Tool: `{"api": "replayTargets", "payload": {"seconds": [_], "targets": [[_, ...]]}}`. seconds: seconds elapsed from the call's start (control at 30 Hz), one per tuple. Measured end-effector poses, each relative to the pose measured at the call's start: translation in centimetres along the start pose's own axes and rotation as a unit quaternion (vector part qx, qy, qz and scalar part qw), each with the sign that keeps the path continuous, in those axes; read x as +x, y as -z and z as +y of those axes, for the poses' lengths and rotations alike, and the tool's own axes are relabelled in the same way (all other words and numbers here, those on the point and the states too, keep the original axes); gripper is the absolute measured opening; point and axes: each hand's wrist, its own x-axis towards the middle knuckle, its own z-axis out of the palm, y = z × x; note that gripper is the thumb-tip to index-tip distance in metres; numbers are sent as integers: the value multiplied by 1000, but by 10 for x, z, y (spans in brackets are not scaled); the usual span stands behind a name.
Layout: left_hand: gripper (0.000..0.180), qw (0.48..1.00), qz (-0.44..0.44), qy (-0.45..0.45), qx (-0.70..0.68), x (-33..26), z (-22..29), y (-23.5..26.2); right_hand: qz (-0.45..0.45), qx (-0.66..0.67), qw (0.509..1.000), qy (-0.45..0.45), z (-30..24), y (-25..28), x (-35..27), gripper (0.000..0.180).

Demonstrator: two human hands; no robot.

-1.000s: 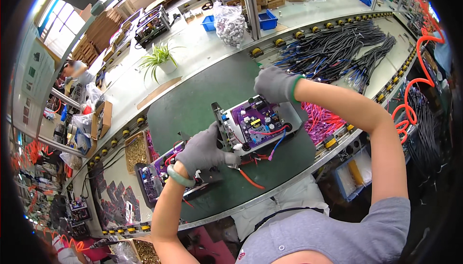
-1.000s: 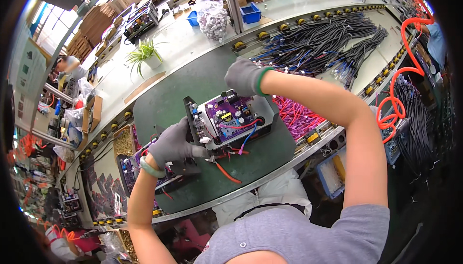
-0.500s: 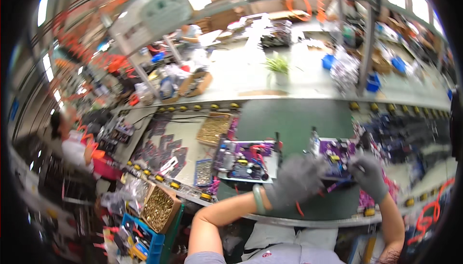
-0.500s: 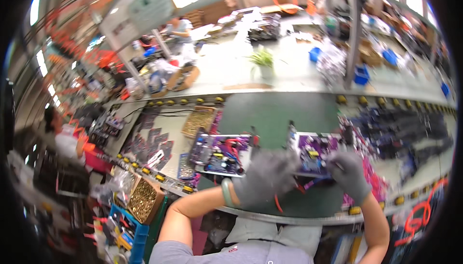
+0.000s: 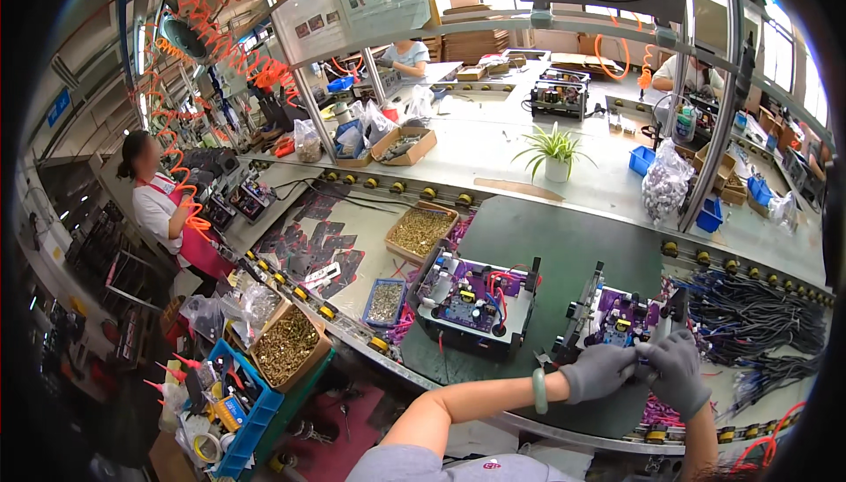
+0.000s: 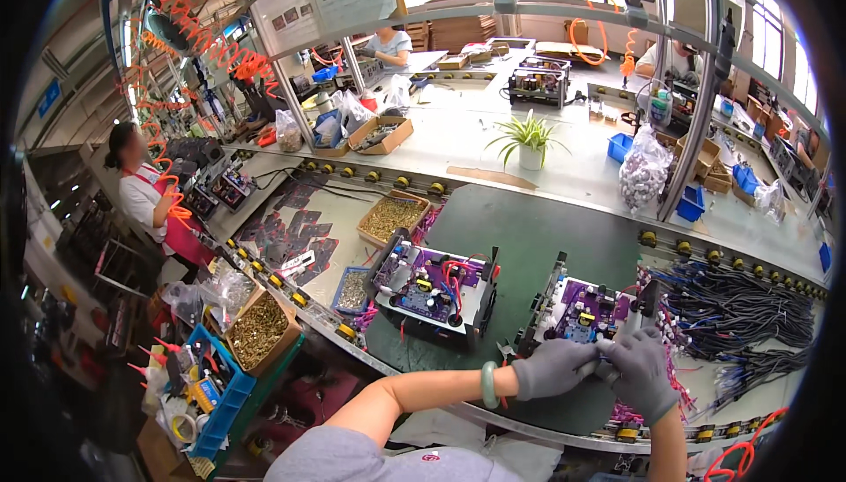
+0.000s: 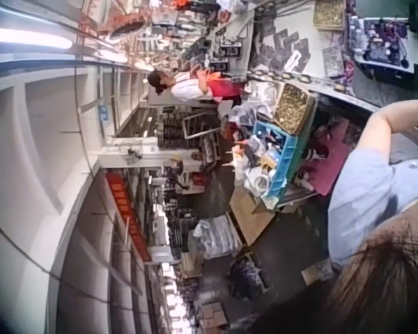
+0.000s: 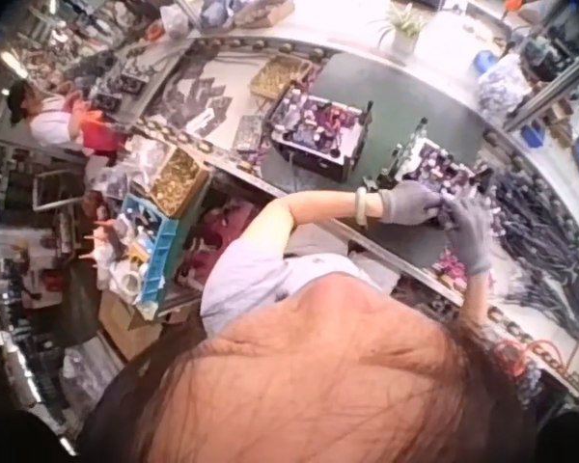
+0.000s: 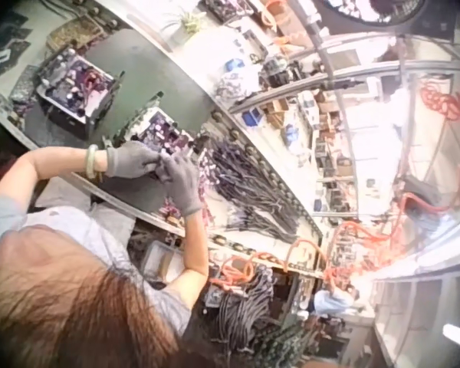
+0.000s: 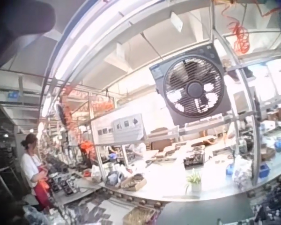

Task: The person assembles electronic components on a workbench, using a pneumatic screwdriver to secure parts and pliers to strip and connect wires. They handle circuit boards, wires, and small electronic modules, organizing them on the table while working.

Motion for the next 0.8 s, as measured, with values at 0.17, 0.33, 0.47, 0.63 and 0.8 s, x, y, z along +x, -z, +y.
{"api": "replayTargets", "payload": {"seconds": [0.17, 0.33, 0.47, 0.63, 0.8], "targets": [[9, 980, 129, -90, 124, 0, 19, 30, 40, -28, 999, -8, 4, -9, 7, 22], [15, 935, 218, -172, 220, -8, 19, 34, 103, 27, 994, -22, 7, -18, 3, 18], [17, 957, 187, -153, 159, -4, 21, 23, 95, 38, 994, -37, 13, -24, -7, 16], [35, 888, -62, 108, -443, 10, 16, 5, 199, 152, 967, -53, 22, -28, -13, 16], [46, 738, -160, 163, -635, 14, 18, -8, 196, 114, 969, -96, 26, -30, -9, 11]]}}
